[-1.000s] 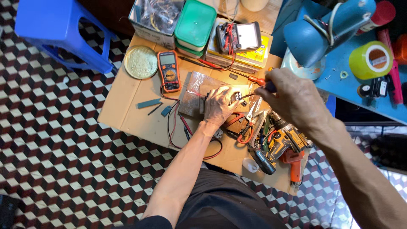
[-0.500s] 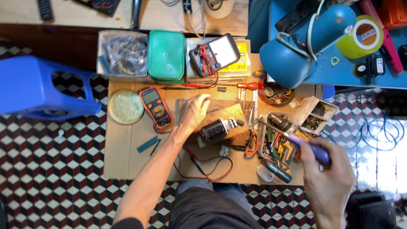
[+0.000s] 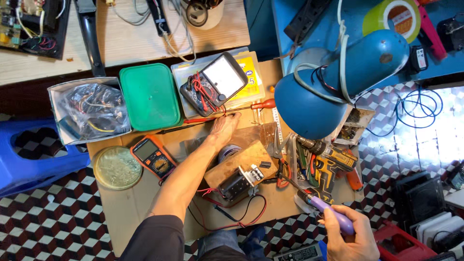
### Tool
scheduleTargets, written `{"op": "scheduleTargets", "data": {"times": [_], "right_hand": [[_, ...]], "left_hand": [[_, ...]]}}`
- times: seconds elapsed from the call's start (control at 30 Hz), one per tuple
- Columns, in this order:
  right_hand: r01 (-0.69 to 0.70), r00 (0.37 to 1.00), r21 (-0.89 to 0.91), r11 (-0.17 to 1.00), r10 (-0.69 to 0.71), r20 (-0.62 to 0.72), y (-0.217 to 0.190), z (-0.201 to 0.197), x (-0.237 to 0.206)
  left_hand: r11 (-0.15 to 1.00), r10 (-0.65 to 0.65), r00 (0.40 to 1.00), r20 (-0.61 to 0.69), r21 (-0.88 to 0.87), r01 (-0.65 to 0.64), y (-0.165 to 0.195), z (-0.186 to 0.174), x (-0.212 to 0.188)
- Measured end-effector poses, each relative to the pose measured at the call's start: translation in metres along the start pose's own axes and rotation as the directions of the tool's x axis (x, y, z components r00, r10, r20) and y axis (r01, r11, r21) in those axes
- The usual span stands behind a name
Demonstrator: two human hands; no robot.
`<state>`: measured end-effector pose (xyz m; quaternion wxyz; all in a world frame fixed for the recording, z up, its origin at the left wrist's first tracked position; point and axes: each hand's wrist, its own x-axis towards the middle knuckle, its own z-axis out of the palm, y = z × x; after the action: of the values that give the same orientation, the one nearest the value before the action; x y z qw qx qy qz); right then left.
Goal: The person uses a screwdriver and a cordless drill to remove and install screws on a small black electronic component. They also handle a small green plastic piece and a screw, placing them on the workbench.
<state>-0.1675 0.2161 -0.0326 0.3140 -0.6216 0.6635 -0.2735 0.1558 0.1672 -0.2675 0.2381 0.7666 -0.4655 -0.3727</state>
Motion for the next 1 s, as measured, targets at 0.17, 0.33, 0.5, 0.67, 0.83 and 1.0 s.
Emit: {"op": "scheduleTargets", "data": {"times": [0.17,0.33,0.5,0.67,0.83,1.0], "right_hand": [[-0.028,0.995,-0.128,0.991,0.040,0.088,0.017,-0.004,0.014],[-0.039,0.998,-0.181,0.983,0.046,0.034,0.013,-0.006,0.011],[-0.011,0.999,-0.047,0.999,0.009,-0.043,0.021,-0.022,0.001],[0.114,0.992,0.274,0.955,-0.095,-0.080,0.049,-0.062,-0.009],[0.099,0.985,0.651,0.752,0.019,-0.172,0.056,-0.118,0.030],[-0.043,0.996,0.799,0.600,-0.032,0.078,0.025,-0.137,0.034]], "left_hand": [[0.951,0.220,0.971,-0.091,0.241,-0.193,0.003,0.010,0.020],[0.933,0.260,0.948,-0.183,0.302,-0.197,0.008,0.016,0.019],[0.978,0.182,0.977,-0.115,0.120,-0.168,0.016,0.020,0.007],[0.936,0.100,0.959,-0.264,-0.301,-0.180,0.031,0.028,-0.035],[0.701,-0.062,0.944,-0.325,-0.687,-0.190,0.040,-0.023,-0.122],[0.373,-0.185,0.963,-0.194,-0.921,-0.114,0.070,-0.053,-0.232]]}}
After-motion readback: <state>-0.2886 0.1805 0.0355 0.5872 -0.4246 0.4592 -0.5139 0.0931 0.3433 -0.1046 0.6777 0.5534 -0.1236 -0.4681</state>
